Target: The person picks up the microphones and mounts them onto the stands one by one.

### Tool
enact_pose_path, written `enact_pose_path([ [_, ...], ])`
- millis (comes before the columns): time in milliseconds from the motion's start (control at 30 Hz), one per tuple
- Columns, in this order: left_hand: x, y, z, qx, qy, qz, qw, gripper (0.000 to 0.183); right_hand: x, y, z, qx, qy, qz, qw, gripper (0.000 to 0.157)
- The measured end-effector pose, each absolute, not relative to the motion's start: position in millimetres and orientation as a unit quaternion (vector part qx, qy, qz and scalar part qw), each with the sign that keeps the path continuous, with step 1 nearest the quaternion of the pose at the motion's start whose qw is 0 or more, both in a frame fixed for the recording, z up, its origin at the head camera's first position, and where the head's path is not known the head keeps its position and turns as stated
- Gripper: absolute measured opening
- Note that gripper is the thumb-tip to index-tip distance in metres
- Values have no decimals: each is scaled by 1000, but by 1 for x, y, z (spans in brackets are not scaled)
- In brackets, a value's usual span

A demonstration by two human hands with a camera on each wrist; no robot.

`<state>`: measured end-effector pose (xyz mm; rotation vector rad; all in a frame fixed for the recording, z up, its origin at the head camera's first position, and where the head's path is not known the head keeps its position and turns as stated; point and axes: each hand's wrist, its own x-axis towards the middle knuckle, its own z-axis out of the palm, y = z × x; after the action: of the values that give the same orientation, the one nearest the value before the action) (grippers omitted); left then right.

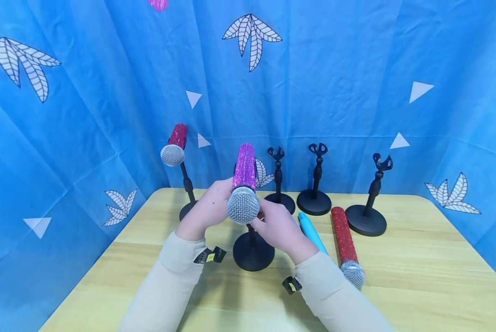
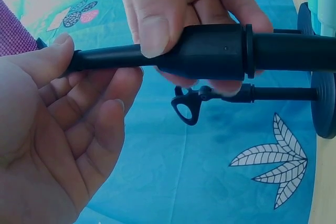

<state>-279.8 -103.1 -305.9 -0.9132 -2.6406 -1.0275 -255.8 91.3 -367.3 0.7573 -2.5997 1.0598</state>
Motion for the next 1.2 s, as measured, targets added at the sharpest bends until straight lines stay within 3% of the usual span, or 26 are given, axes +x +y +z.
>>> enact_pose_path([
  [167, -279, -102, -304, -315, -881, -341, 87, 27, -255, 91, -369, 256, -878, 390, 105, 27],
  [533, -279, -101, -301, -315, -883, -337, 89, 29, -254, 91, -368, 270, -887, 362, 99, 23],
  [1033, -290, -117, -317, -321, -881, -347, 0, 18, -255, 92, -370, 291, -878, 365, 107, 24],
  [1200, -298, -126, -333, -351, -866, -350, -71, 26, -256, 91, -369, 282, -881, 365, 103, 23],
])
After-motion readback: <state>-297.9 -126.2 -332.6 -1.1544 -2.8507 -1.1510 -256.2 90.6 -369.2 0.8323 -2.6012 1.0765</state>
